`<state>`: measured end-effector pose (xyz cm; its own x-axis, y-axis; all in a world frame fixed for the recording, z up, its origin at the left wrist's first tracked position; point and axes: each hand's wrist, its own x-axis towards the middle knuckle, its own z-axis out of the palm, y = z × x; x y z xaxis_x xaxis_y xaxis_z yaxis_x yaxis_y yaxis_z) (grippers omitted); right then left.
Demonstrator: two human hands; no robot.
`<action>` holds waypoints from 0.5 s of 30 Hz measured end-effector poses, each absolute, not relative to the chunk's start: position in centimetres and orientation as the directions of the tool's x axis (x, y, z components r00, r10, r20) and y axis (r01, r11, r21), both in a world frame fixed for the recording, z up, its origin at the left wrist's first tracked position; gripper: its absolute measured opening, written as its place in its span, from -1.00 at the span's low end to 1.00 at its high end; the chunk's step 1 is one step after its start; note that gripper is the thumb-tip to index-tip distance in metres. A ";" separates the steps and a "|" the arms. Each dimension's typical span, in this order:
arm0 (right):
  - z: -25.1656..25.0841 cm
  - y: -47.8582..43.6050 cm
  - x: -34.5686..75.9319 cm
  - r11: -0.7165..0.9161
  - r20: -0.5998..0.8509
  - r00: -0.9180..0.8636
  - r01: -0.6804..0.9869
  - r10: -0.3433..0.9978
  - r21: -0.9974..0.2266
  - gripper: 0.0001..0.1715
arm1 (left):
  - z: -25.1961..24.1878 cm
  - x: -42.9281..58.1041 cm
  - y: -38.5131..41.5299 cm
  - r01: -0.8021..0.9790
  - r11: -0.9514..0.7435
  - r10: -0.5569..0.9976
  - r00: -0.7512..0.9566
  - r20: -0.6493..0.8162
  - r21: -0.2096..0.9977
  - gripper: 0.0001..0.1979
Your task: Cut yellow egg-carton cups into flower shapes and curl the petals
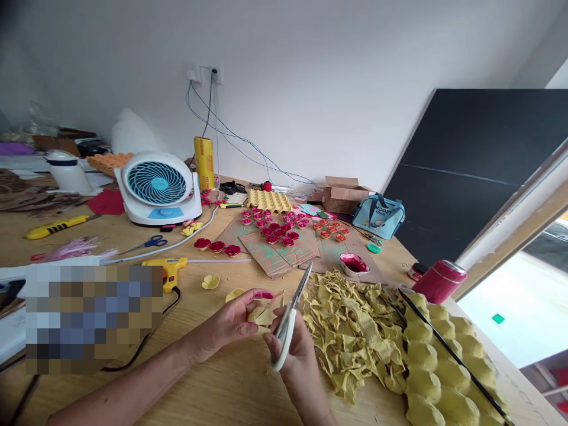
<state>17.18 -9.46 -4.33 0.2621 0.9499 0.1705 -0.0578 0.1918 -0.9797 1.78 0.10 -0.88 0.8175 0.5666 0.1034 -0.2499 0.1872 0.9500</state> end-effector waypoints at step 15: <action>-4.8 -9.2 18.0 0.215 0.308 0.280 0.318 0.909 -0.923 -0.61 | -0.6 1.6 -0.6 0.095 -0.454 0.734 0.603 0.312 0.886 -0.54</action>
